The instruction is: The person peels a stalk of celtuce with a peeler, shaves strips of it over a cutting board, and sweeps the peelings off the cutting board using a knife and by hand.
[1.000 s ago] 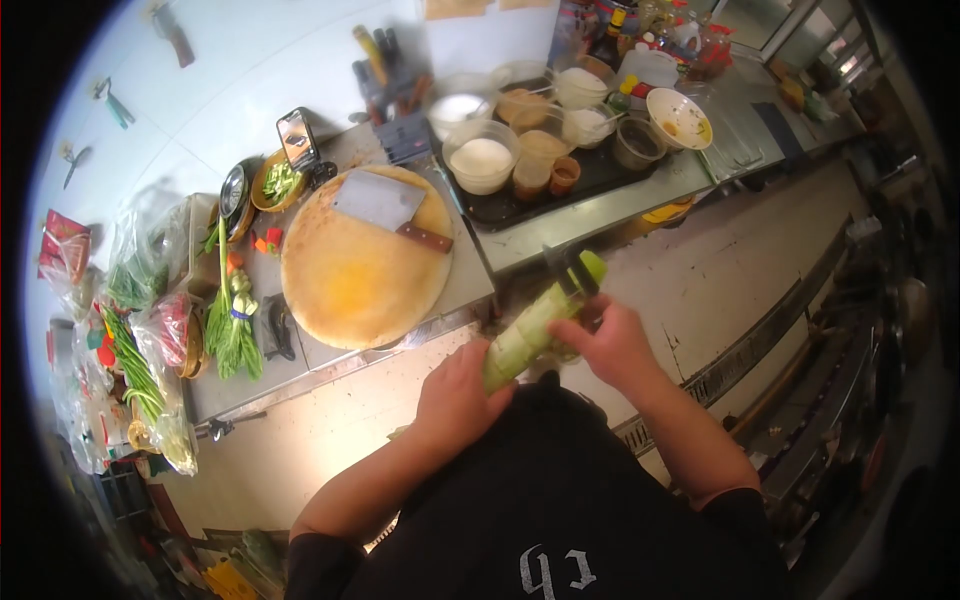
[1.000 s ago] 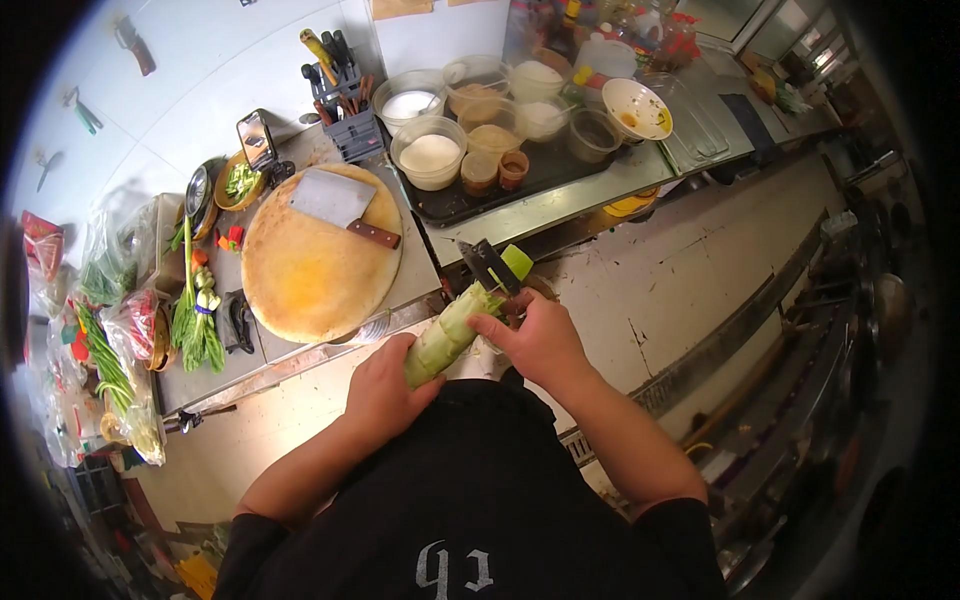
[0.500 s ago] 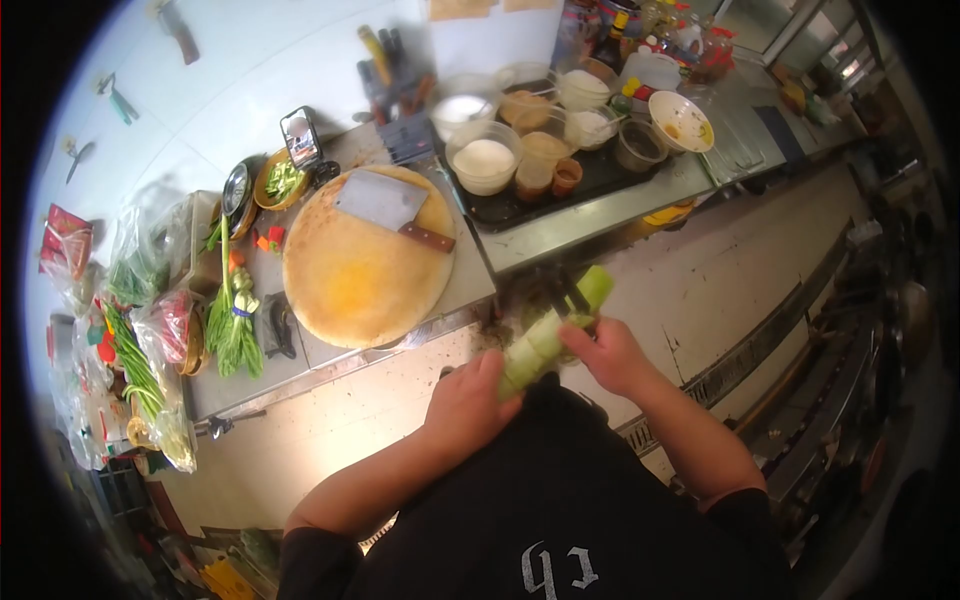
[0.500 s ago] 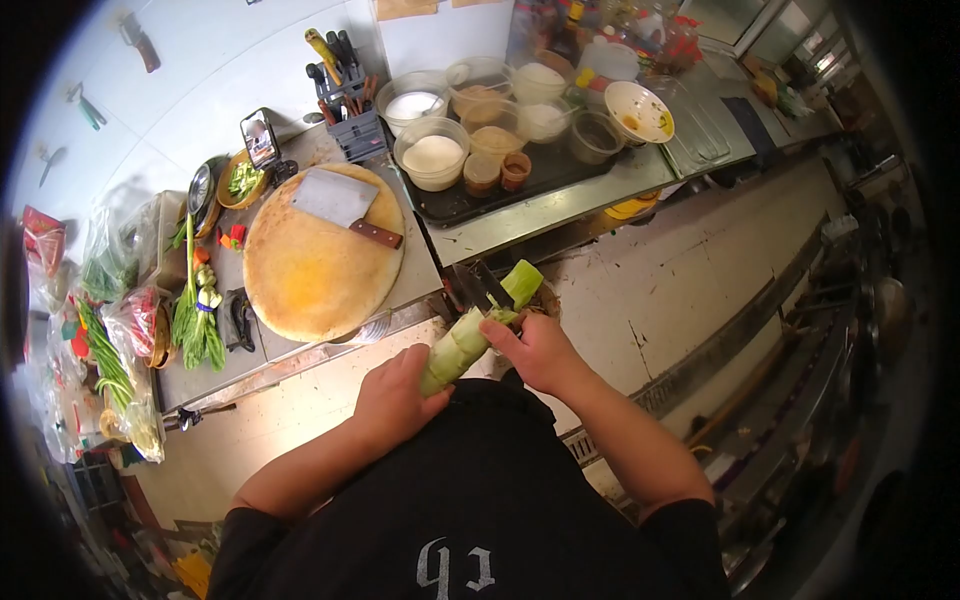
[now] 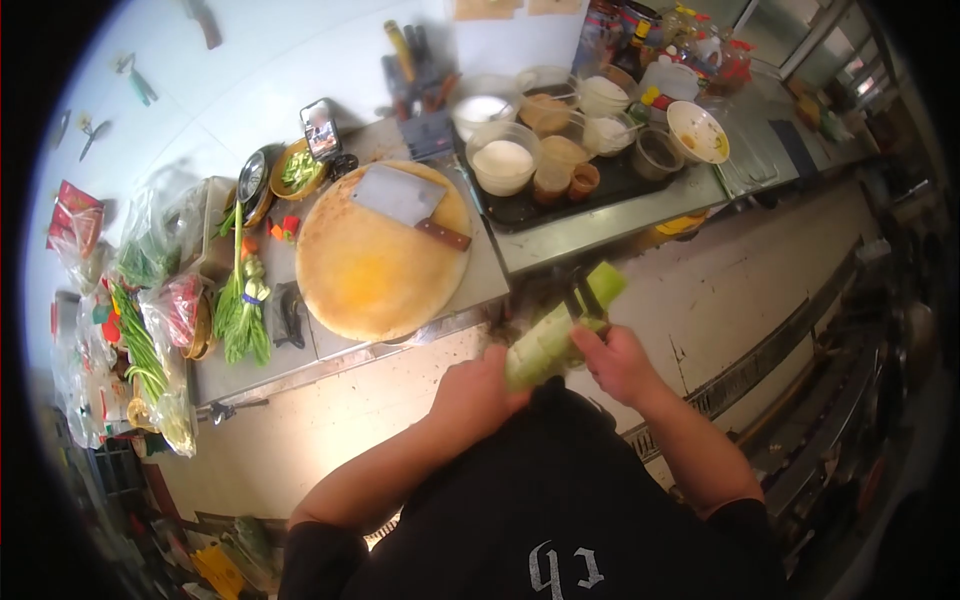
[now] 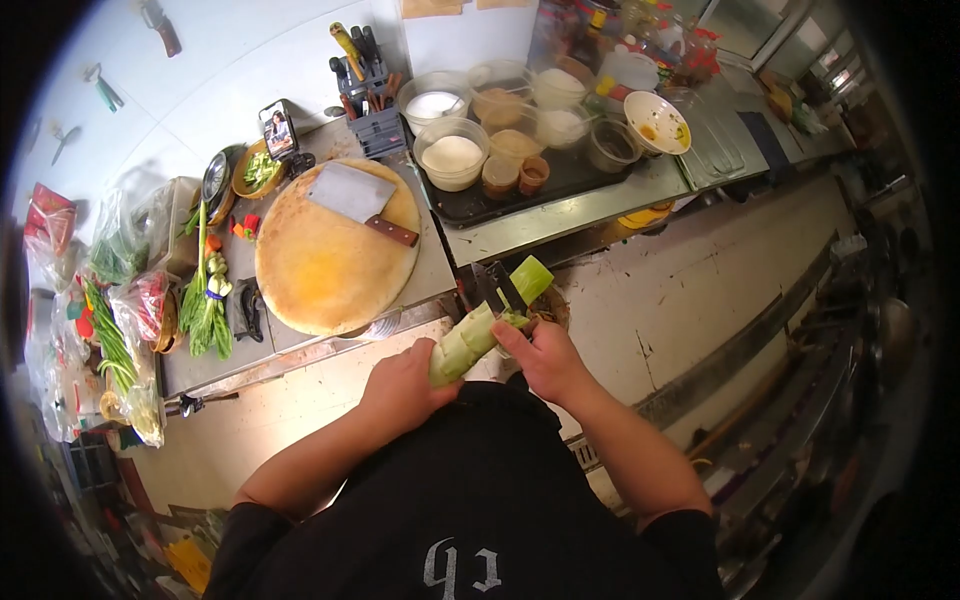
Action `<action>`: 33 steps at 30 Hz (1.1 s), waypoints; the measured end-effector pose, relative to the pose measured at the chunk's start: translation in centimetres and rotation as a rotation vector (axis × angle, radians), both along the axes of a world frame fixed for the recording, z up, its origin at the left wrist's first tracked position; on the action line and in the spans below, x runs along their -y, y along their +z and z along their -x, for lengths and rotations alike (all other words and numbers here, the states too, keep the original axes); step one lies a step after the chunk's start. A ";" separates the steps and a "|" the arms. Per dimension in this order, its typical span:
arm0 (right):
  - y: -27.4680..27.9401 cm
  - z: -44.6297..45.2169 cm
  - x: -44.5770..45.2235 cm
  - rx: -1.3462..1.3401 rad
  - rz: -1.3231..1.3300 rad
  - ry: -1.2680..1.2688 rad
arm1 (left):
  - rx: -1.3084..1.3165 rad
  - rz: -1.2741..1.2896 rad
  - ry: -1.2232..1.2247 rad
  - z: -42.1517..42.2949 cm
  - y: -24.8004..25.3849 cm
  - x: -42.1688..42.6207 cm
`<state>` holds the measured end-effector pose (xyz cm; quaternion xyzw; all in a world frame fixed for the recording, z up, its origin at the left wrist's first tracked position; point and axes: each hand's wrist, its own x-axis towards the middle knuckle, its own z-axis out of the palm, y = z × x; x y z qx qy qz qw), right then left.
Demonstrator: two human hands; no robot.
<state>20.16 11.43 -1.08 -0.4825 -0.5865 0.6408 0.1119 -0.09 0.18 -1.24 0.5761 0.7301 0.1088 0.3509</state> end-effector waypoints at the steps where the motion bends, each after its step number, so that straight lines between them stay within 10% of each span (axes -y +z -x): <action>1: -0.2 0.1 0.2 0.000 -0.001 0.004 | 0.000 -0.001 0.004 0.0 -0.2 0.0; 10: 1.6 1.3 3.9 -0.149 -0.265 0.151 | -0.007 0.069 0.164 1.9 -1.8 -1.8; 23: 0.2 -3.4 -2.9 0.427 -0.594 -0.111 | 0.392 -0.006 0.183 4.8 -2.4 -0.3; 33: 2.6 -0.8 -1.0 0.105 -0.482 -0.015 | 0.339 -0.014 0.148 2.6 0.1 -0.3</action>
